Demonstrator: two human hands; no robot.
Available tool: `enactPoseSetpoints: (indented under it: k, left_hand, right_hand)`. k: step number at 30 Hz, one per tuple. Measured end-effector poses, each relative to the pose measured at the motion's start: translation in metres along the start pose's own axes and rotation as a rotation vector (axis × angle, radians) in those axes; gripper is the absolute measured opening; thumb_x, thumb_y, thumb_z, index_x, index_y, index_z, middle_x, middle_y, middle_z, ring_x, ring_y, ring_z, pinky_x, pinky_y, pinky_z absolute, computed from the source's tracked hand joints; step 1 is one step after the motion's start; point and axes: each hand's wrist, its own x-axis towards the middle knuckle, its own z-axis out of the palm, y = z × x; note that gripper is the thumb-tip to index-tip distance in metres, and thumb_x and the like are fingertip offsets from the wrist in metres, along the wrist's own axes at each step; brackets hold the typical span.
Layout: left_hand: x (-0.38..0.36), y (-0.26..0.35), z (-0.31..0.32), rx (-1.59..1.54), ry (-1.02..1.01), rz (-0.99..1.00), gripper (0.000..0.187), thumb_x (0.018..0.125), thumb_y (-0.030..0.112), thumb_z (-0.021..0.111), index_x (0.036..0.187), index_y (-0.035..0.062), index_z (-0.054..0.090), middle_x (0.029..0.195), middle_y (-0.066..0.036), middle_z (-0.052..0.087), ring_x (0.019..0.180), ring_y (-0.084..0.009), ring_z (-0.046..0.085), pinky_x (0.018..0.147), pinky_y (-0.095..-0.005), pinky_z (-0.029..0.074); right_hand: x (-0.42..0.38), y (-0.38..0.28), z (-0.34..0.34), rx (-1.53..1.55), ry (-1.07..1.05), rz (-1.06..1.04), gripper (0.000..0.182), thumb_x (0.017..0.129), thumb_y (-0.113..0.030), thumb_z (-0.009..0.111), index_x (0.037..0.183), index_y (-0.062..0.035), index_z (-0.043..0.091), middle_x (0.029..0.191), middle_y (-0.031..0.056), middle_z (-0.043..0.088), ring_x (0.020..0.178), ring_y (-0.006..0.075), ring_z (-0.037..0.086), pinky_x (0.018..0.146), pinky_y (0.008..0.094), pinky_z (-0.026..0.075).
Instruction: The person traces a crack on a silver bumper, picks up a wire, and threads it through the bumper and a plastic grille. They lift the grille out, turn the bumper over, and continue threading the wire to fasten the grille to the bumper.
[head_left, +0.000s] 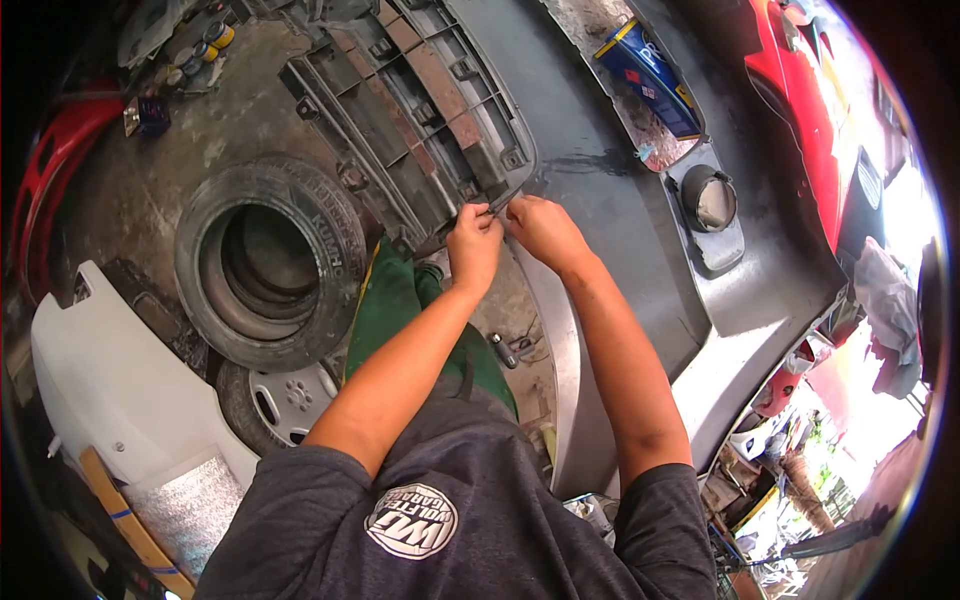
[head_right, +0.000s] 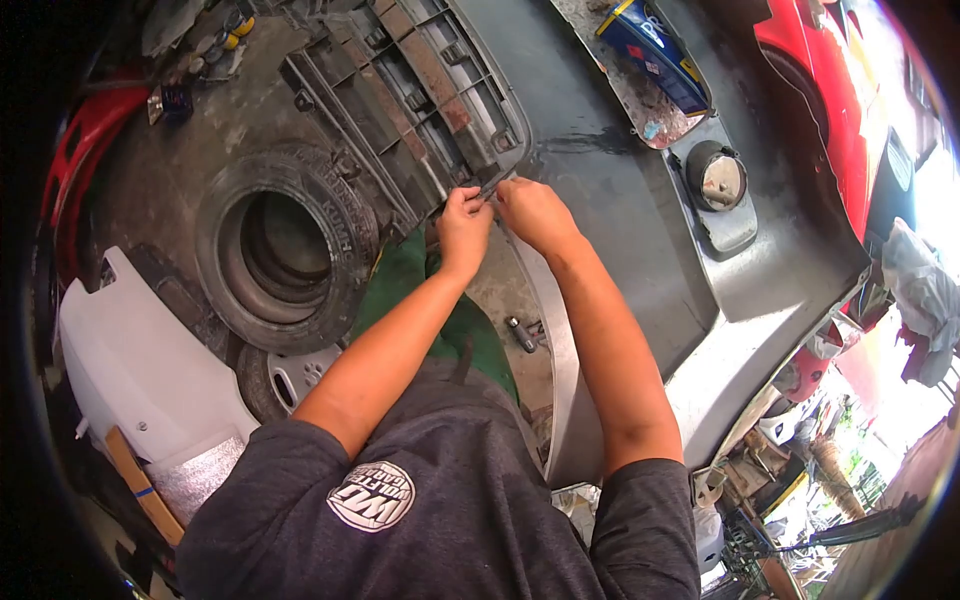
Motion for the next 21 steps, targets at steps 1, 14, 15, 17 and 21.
enactPoseSetpoints:
  k: [1,14,15,17,21]
  left_hand:
    - [-0.001,0.001,-0.001,-0.006,-0.009,0.0,0.03,0.087,0.01,0.07,0.114,-0.001,0.062,0.098,-0.019,0.076,0.09,-0.0269,0.075,0.079,-0.0355,0.057]
    - [-0.012,0.019,-0.014,0.148,-0.05,0.001,0.039,0.088,0.013,0.075,0.119,0.0005,0.056,0.097,-0.015,0.075,0.088,-0.022,0.073,0.08,-0.0343,0.055]
    - [-0.012,0.018,-0.014,0.145,-0.052,0.016,0.039,0.088,0.013,0.075,0.119,0.0009,0.055,0.097,-0.015,0.075,0.088,-0.0216,0.073,0.079,-0.0342,0.055]
    - [-0.01,0.014,-0.013,0.139,-0.068,0.051,0.037,0.088,0.013,0.075,0.118,0.0013,0.055,0.096,-0.015,0.075,0.085,-0.0207,0.073,0.077,-0.0339,0.055]
    - [-0.002,0.008,-0.009,0.144,-0.083,0.074,0.033,0.088,0.011,0.074,0.114,0.0,0.058,0.094,-0.015,0.075,0.08,-0.018,0.072,0.073,-0.0327,0.055]
  right_hand:
    - [0.0,0.003,0.001,0.034,-0.004,0.029,0.012,0.083,-0.01,0.061,0.088,-0.0009,0.067,0.09,0.0212,0.069,0.086,0.0419,0.067,0.079,0.0486,0.053]
    - [0.007,0.011,0.0,0.402,-0.277,0.345,0.026,0.087,-0.018,0.059,0.103,-0.0043,0.073,0.09,0.0192,0.072,0.087,0.0353,0.07,0.079,0.0437,0.054]
    - [0.006,0.01,0.001,0.403,-0.275,0.333,0.025,0.086,-0.019,0.059,0.102,-0.0058,0.074,0.092,0.021,0.072,0.09,0.0388,0.07,0.08,0.0448,0.053]
    - [0.01,0.014,0.0,0.258,-0.265,0.202,0.025,0.087,-0.019,0.059,0.102,-0.0051,0.073,0.09,0.0195,0.073,0.085,0.0371,0.07,0.078,0.044,0.054]
    - [0.026,0.022,-0.001,0.172,-0.306,0.089,0.025,0.086,-0.02,0.059,0.1,-0.007,0.074,0.093,0.019,0.073,0.089,0.0386,0.069,0.08,0.046,0.054]
